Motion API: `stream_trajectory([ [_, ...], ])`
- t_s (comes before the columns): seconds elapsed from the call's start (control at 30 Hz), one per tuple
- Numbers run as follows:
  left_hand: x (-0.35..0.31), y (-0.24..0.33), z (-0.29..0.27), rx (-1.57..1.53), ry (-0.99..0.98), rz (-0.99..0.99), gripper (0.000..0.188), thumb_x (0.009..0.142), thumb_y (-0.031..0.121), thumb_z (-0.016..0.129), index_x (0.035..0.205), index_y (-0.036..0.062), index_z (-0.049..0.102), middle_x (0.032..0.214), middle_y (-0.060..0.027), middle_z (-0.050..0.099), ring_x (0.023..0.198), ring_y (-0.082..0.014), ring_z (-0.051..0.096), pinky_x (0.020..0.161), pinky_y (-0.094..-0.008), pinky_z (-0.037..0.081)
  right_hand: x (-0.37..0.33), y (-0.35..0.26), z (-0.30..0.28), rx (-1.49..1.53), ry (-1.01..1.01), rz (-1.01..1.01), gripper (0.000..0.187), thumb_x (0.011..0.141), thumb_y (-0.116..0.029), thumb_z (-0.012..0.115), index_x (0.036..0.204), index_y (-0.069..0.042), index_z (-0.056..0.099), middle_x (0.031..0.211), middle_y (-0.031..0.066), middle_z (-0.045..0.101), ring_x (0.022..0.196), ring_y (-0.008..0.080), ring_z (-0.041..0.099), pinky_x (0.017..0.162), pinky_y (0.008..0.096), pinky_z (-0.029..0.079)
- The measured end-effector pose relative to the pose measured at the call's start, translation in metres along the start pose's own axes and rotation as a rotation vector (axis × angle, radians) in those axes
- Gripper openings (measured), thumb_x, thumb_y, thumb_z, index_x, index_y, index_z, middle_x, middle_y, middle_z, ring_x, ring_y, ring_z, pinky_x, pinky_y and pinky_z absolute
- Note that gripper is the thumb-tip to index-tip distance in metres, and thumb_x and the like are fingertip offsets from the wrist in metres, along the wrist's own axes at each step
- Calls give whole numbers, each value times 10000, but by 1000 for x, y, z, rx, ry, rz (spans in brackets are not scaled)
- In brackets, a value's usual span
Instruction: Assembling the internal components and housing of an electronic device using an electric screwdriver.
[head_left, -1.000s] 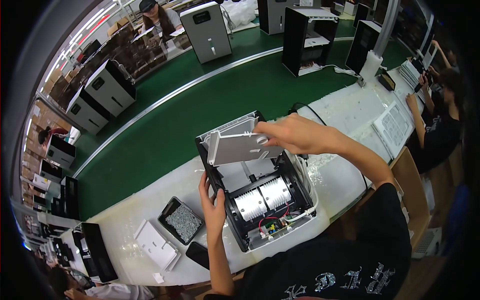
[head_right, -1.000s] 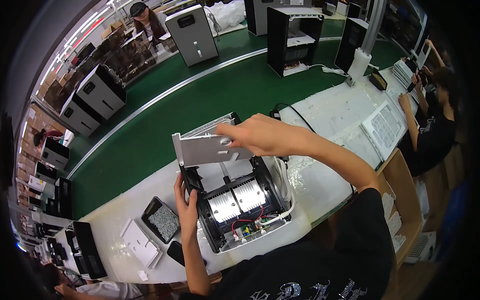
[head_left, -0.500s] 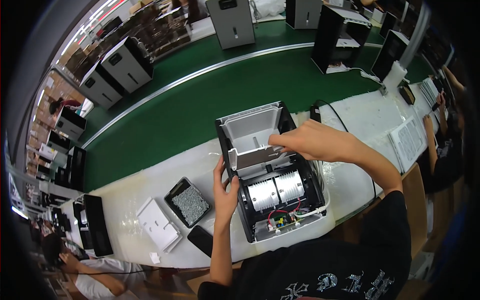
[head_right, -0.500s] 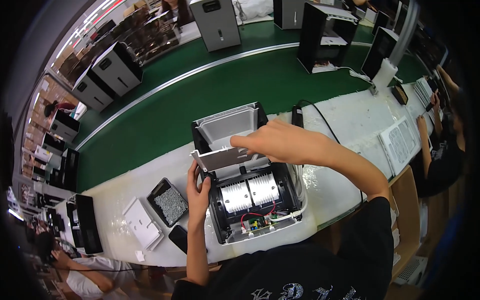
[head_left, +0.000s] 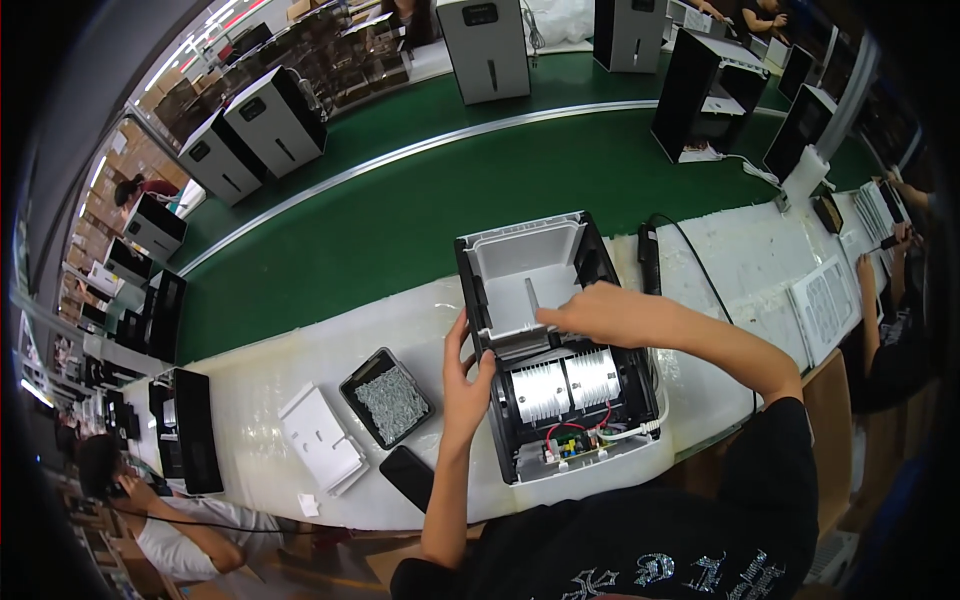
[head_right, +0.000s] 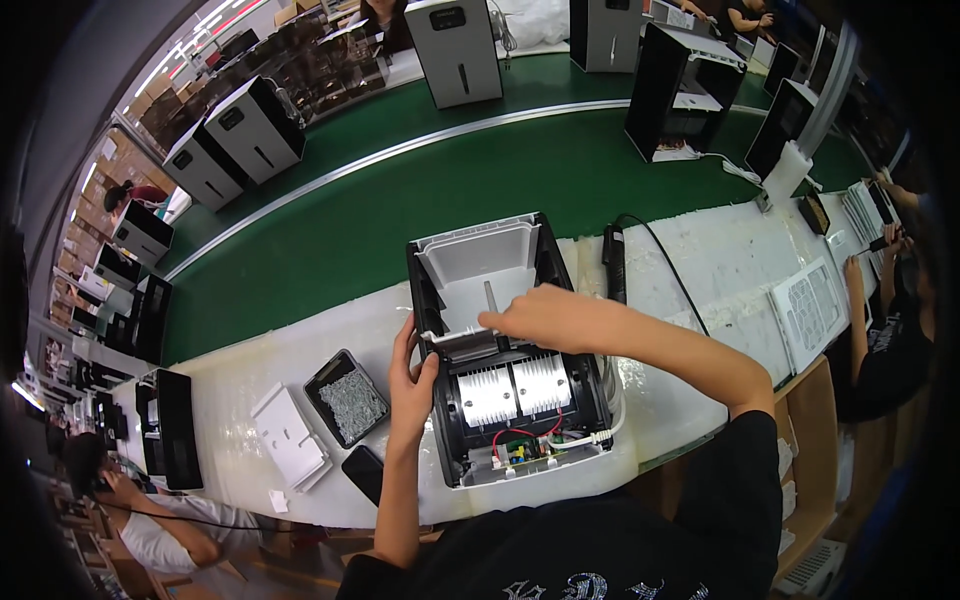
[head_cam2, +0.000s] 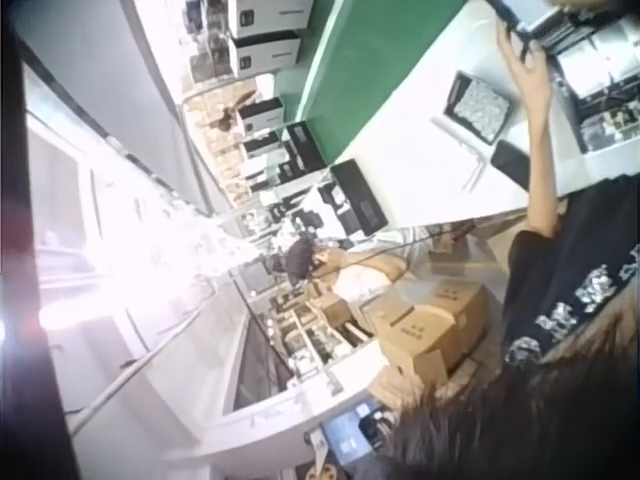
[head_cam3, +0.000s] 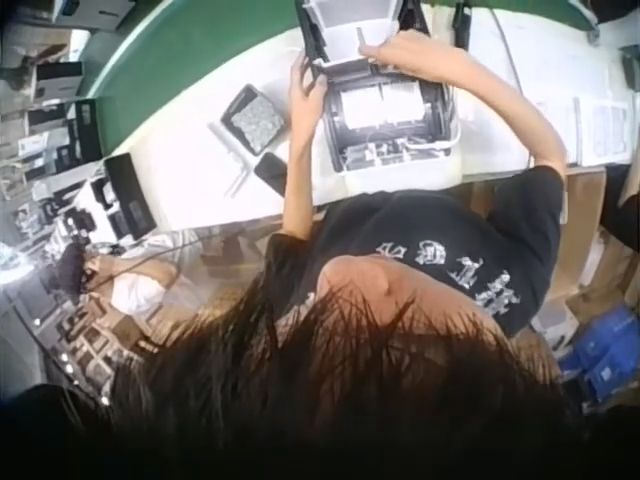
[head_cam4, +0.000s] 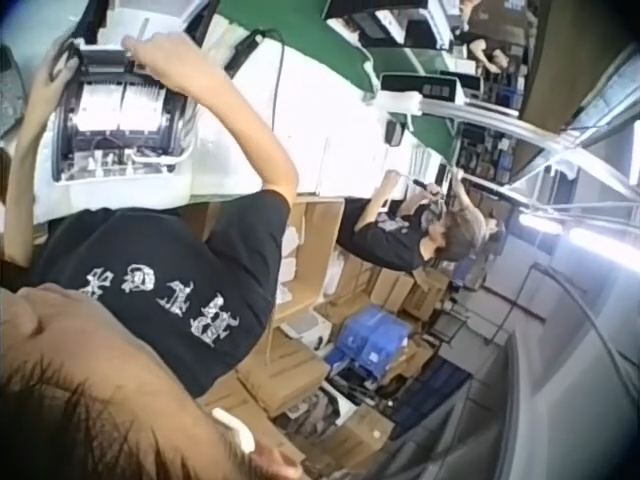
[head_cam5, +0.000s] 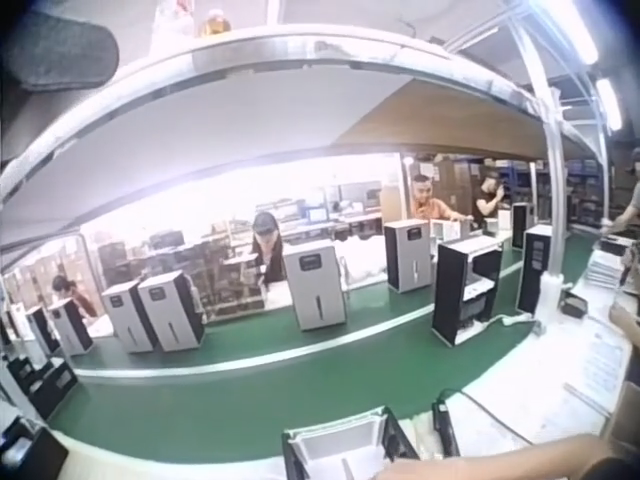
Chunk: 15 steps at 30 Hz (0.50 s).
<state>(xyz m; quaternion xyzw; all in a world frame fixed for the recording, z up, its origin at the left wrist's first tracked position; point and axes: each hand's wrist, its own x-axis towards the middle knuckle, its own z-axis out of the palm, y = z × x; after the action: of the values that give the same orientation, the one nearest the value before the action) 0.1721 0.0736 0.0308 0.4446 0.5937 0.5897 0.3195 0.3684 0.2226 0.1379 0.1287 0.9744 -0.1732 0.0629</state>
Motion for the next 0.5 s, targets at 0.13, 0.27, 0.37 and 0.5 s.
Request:
stream_trajectory([
  [0.13, -5, 5, -3, -48, 1, -77, 520, 920, 44, 546, 1427, 84, 440, 1425, -114, 474, 1316, -250, 455, 995, -404, 445, 7, 18, 32, -18, 33, -58, 453, 766, 62, 579, 1206, -18, 506, 816, 170, 674, 795, 380, 674, 681, 457, 534],
  [0.27, -20, 18, -47, 262, 59, 27, 359, 935, 62, 550, 1293, 45, 558, 1283, -123, 599, 1216, -247, 545, 958, -360, 455, 0, 30, 39, -15, 81, -23, 426, 768, 52, 581, 1186, -10, 524, 819, 168, 676, 797, 369, 675, 694, 451, 536],
  [0.37, -38, 17, -90, 674, 123, 105, 260, 919, 51, 569, 1175, 29, 606, 1149, -136, 637, 1079, -284, 596, 902, -358, 463, -2, 25, 40, -34, 86, 17, 389, 756, 47, 590, 1141, -1, 558, 815, 170, 674, 796, 362, 675, 697, 450, 533],
  [0.5, -51, 3, -130, 1195, 18, 85, 142, 840, 12, 619, 982, 17, 621, 936, -155, 595, 880, -354, 567, 787, -418, 453, 1, 28, 42, -66, 105, -10, 328, 742, 36, 607, 1069, 13, 601, 784, 171, 670, 776, 362, 675, 686, 456, 531],
])
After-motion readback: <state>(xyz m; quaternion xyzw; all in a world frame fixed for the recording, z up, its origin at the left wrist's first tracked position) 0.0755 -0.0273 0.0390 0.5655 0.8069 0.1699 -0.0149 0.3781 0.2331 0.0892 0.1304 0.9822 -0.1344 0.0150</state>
